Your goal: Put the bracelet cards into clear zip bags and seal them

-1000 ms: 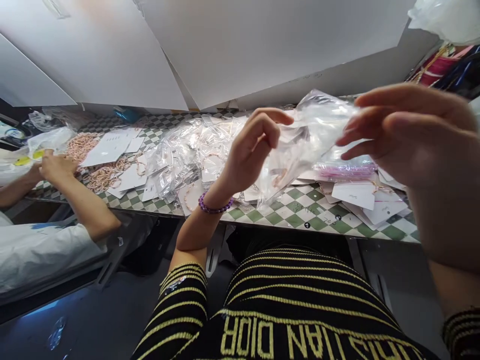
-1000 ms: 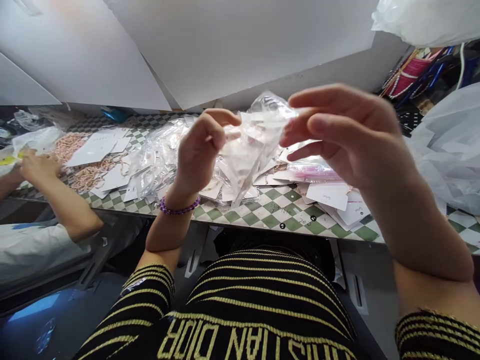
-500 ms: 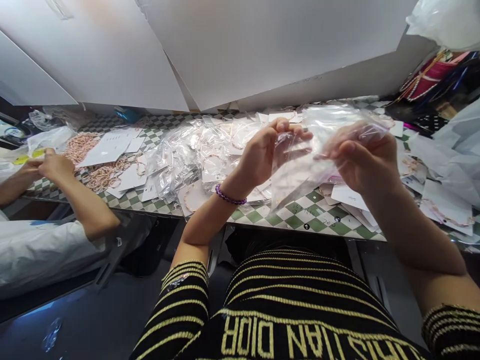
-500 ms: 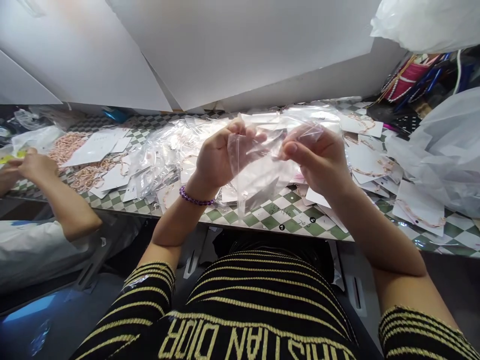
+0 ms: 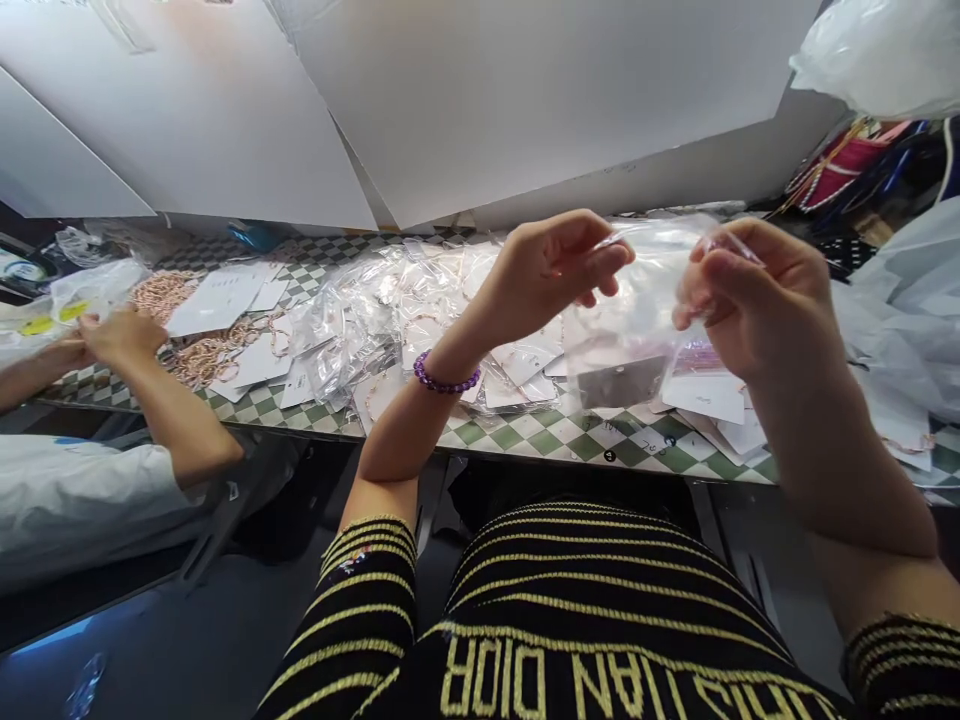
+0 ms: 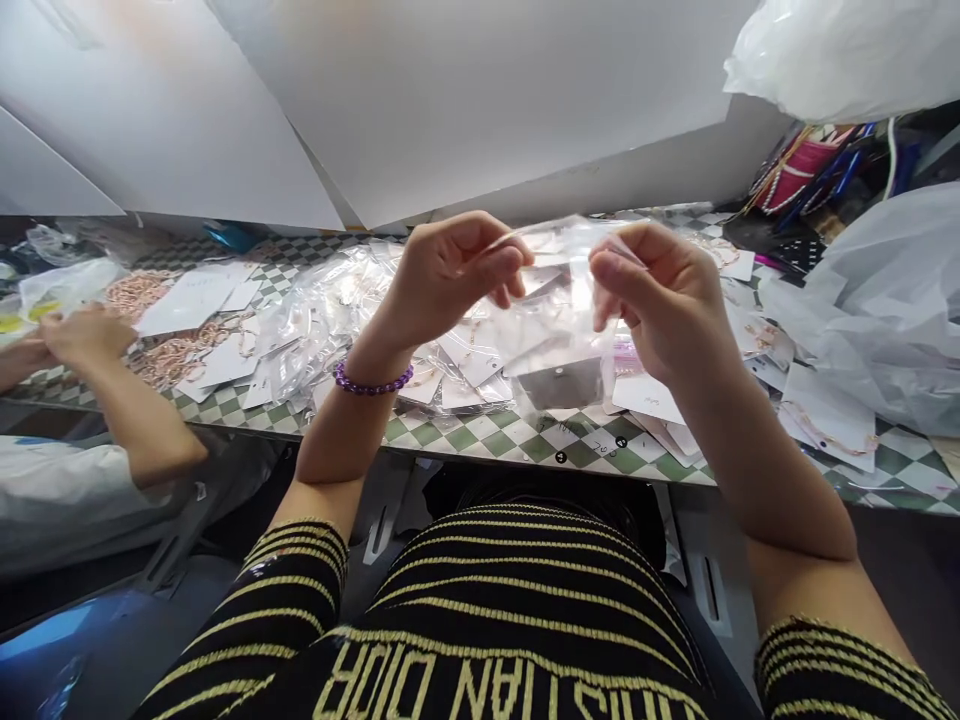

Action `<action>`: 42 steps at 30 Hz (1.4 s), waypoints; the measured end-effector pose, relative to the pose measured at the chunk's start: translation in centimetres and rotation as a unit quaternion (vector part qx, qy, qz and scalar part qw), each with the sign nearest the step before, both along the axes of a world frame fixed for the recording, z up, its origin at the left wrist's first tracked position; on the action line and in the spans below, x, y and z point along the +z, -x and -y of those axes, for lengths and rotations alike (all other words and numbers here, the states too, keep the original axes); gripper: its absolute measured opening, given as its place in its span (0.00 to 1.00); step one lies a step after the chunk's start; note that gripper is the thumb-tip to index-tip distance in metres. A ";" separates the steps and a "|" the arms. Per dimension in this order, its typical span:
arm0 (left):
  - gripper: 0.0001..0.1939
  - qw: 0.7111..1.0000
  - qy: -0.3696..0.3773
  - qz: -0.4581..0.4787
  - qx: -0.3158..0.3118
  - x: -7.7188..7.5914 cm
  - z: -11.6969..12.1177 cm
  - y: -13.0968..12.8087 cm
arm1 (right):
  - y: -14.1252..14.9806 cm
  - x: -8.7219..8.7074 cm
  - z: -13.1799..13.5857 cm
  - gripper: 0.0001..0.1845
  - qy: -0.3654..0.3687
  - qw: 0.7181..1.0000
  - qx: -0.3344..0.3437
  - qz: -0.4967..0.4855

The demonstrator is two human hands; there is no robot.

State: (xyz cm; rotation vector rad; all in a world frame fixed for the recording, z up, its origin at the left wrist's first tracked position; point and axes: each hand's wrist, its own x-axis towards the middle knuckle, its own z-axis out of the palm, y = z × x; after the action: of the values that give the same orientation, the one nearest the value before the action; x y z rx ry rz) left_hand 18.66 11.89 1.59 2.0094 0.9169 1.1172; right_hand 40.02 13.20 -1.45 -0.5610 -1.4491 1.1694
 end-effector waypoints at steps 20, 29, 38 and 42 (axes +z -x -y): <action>0.14 0.951 -0.200 -0.235 0.032 5.1 2.0 -1.2 | 0.6 1.5 2.2 0.13 -0.226 0.922 -0.239 0.203; 0.19 0.910 -0.353 -0.206 0.062 4.1 3.4 -0.9 | 0.4 1.7 2.2 0.15 -0.213 0.947 -0.161 0.178; 0.05 0.926 -0.252 0.277 -0.045 1.9 3.3 2.1 | -0.1 0.3 0.1 0.20 -0.119 0.968 -0.130 0.176; 0.06 0.913 -0.126 0.387 0.009 2.7 5.2 9.3 | -0.7 -0.9 -1.7 0.20 -0.054 0.991 -0.071 0.103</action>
State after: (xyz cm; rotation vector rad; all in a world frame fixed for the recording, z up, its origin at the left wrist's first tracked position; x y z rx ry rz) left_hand 9.35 6.64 4.26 1.4975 0.3822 1.9155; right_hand 40.76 14.86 -2.36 -0.7139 -1.6102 0.9359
